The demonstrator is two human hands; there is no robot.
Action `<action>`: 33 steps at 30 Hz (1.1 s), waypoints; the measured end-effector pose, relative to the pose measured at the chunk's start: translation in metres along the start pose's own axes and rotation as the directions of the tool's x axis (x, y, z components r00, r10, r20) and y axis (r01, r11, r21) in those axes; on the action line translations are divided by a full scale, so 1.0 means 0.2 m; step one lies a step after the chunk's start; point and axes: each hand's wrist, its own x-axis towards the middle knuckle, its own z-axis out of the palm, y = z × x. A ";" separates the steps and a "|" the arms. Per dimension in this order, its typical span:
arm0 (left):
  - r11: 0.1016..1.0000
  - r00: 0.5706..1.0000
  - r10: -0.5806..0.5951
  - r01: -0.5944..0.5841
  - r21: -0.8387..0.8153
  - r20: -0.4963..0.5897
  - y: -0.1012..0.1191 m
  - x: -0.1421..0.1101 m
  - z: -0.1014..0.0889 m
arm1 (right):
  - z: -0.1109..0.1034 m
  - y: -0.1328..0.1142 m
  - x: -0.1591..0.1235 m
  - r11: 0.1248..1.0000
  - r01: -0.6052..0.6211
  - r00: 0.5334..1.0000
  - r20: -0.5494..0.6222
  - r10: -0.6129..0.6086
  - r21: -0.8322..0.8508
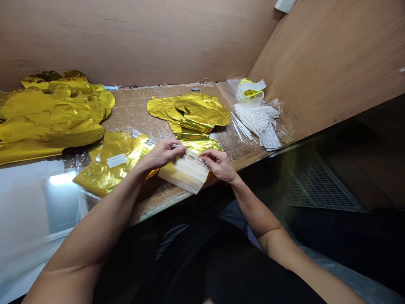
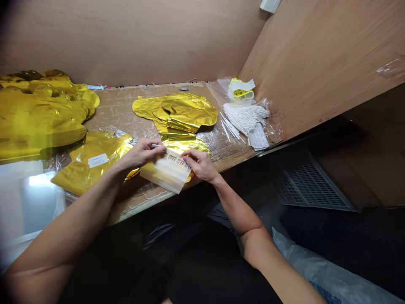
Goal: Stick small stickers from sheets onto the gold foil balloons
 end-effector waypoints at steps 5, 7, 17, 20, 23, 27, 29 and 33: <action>0.999 0.997 -0.051 0.051 0.015 -0.052 0.03 -0.01 0.02 | 0.01 0.04 -0.02 0.884 0.292 0.945 -0.035 -0.326 -0.364; 0.997 0.997 -0.056 0.058 0.043 -0.054 0.03 -0.01 0.03 | 0.01 0.06 -0.03 0.819 0.361 0.919 0.020 -0.394 -0.447; 0.987 0.997 -0.070 0.071 0.143 -0.009 0.02 -0.01 0.03 | 0.02 0.16 -0.06 0.635 0.588 0.774 0.120 -0.622 -0.501; 0.987 0.998 -0.057 0.054 0.153 0.016 0.01 -0.01 0.02 | 0.02 0.16 -0.05 0.600 0.626 0.732 0.111 -0.672 -0.498; 0.985 0.999 -0.026 0.020 0.169 0.034 -0.01 0.00 0.01 | 0.02 0.16 -0.05 0.595 0.621 0.739 0.127 -0.662 -0.511; 0.991 0.998 -0.048 0.044 0.130 0.029 -0.01 -0.01 0.02 | 0.02 0.16 -0.05 0.584 0.614 0.747 0.152 -0.647 -0.532; 0.993 0.997 -0.076 0.074 0.093 0.026 -0.01 -0.01 0.02 | 0.02 0.16 -0.05 0.591 0.605 0.755 0.149 -0.638 -0.534; 0.993 0.994 -0.103 0.102 0.056 0.025 0.00 -0.02 0.03 | 0.02 0.19 -0.06 0.649 0.560 0.806 0.157 -0.571 -0.514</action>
